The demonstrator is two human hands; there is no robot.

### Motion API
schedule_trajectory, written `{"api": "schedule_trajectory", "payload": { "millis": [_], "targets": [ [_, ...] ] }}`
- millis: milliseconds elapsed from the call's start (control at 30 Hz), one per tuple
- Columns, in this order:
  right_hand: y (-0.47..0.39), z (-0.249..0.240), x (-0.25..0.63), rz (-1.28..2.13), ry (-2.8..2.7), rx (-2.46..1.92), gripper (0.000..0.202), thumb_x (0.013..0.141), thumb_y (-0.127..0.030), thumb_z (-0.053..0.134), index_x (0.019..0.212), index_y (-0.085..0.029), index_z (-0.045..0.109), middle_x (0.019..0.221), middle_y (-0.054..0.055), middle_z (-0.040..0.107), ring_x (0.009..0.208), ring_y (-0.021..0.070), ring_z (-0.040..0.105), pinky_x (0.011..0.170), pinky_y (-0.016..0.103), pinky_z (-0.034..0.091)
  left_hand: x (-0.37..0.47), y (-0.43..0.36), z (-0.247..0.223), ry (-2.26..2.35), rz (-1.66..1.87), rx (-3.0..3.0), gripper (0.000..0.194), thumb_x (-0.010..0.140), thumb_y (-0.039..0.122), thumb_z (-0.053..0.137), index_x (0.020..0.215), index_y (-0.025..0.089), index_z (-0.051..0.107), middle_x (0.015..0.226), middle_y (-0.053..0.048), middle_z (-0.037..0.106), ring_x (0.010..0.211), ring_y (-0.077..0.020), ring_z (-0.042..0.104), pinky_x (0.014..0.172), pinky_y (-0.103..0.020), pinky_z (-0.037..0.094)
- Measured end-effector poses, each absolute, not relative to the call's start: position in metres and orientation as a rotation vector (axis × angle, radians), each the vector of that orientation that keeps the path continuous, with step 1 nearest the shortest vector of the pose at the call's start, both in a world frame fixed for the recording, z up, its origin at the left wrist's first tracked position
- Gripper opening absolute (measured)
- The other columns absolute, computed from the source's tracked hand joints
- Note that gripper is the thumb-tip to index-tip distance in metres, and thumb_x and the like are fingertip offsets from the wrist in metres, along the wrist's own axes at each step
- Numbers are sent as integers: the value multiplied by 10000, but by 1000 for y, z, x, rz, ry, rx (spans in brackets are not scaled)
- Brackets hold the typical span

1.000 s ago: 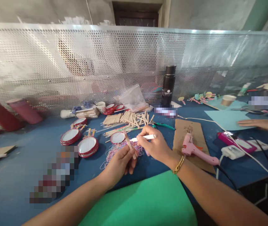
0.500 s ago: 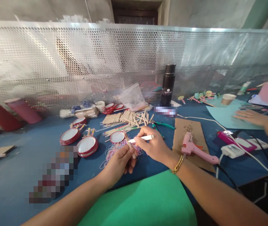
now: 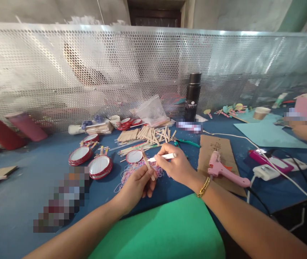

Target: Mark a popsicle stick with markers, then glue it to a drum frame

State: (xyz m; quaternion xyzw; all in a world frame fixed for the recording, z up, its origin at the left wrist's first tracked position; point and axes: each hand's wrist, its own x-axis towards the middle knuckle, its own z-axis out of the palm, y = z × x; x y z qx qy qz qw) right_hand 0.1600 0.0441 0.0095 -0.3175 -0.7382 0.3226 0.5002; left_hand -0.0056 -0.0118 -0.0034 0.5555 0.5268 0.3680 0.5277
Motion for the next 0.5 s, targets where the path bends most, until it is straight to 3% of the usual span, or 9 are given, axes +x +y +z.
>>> {"api": "schedule_trajectory", "payload": {
  "millis": [500],
  "targets": [
    [44,11,161,788,-1757,-786,189,863,-257,594,699,-208,513,639,-34,575,590,117,517,577,237,375,-5,-14,-2,1260,893,1331,351,910,533,507,807,199,539,556,57,547,407,-81,481,387,-182,277]
  ]
}}
